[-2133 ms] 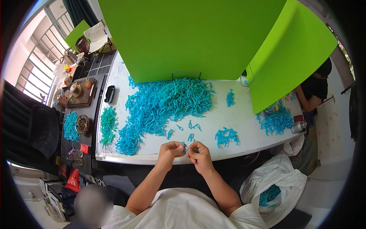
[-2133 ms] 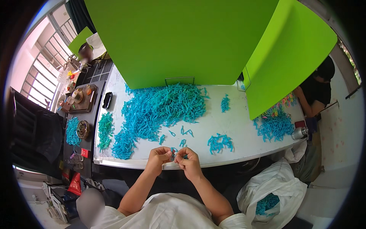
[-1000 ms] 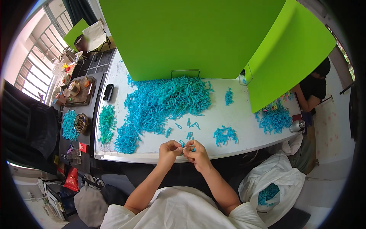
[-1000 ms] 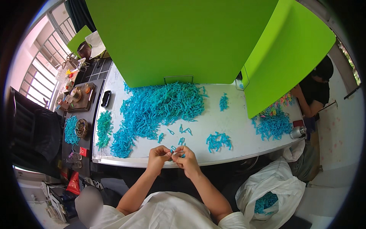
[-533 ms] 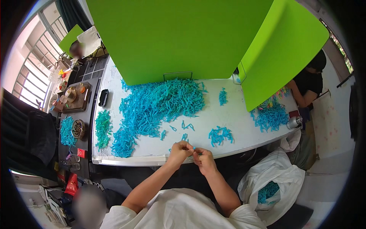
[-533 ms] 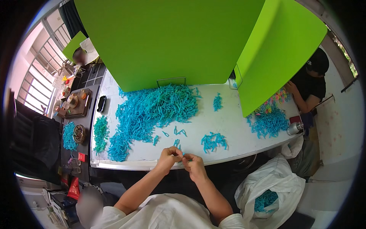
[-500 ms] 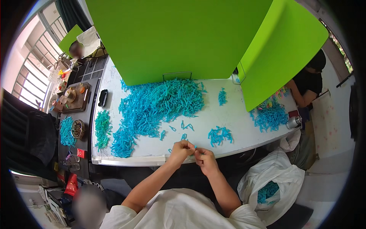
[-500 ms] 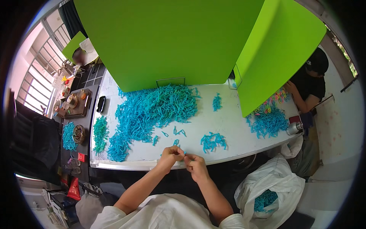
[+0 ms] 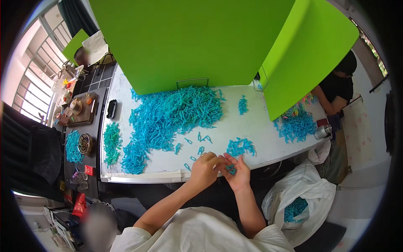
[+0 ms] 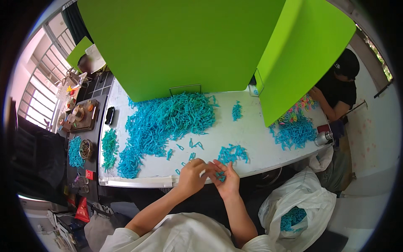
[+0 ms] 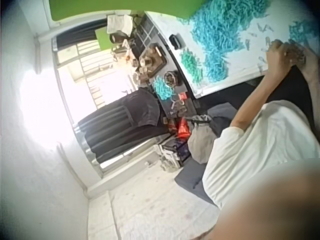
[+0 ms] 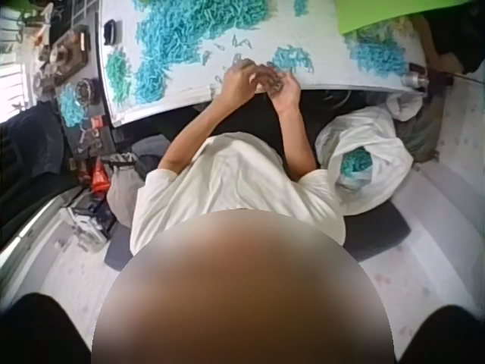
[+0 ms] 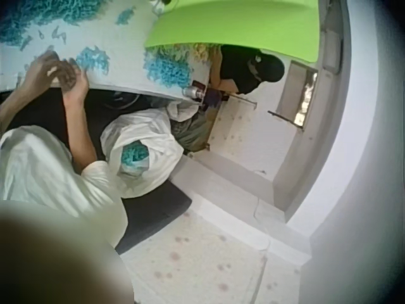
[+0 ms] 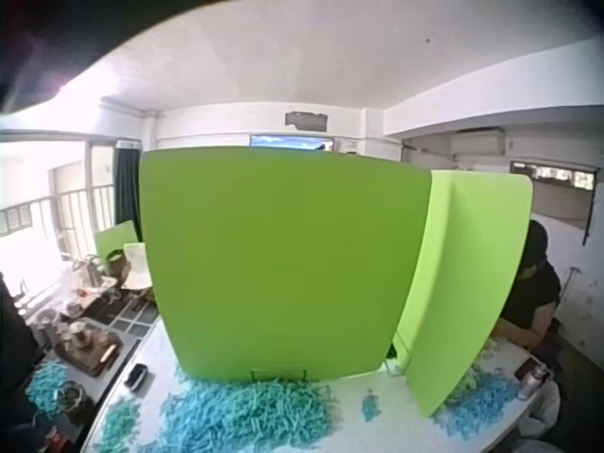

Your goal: Searching through shredded blue packing material on a workbench to pick out and group small plastic parts.

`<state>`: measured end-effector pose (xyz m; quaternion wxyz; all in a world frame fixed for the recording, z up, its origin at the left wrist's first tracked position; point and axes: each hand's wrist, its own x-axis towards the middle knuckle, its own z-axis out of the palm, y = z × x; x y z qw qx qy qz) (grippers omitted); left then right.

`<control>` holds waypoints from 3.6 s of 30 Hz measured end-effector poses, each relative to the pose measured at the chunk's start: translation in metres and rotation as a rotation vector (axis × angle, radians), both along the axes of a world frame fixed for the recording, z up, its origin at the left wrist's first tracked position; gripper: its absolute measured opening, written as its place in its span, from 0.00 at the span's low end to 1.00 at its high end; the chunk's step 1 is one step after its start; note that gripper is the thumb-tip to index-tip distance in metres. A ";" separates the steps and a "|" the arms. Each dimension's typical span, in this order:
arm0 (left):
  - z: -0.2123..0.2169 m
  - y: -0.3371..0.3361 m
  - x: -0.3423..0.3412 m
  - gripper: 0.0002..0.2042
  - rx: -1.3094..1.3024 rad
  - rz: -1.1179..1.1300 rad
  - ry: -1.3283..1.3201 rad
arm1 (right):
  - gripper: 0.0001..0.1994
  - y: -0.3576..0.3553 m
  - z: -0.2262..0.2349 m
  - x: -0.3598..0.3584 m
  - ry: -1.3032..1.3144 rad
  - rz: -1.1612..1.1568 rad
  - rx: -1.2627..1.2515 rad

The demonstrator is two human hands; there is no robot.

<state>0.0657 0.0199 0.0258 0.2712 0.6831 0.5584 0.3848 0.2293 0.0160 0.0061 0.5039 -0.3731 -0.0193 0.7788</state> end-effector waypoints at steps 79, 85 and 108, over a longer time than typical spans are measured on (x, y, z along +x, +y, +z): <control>-0.040 -0.041 -0.100 0.06 -0.520 0.104 -0.943 | 0.04 -0.013 -0.004 -0.091 -0.222 0.393 0.224; -0.036 -0.051 -0.090 0.05 -0.461 0.167 -0.771 | 0.06 -0.012 -0.004 -0.089 -0.320 0.427 0.233; -0.031 -0.052 -0.102 0.05 -0.322 0.341 -0.403 | 0.08 -0.018 -0.021 -0.056 -0.014 0.624 0.101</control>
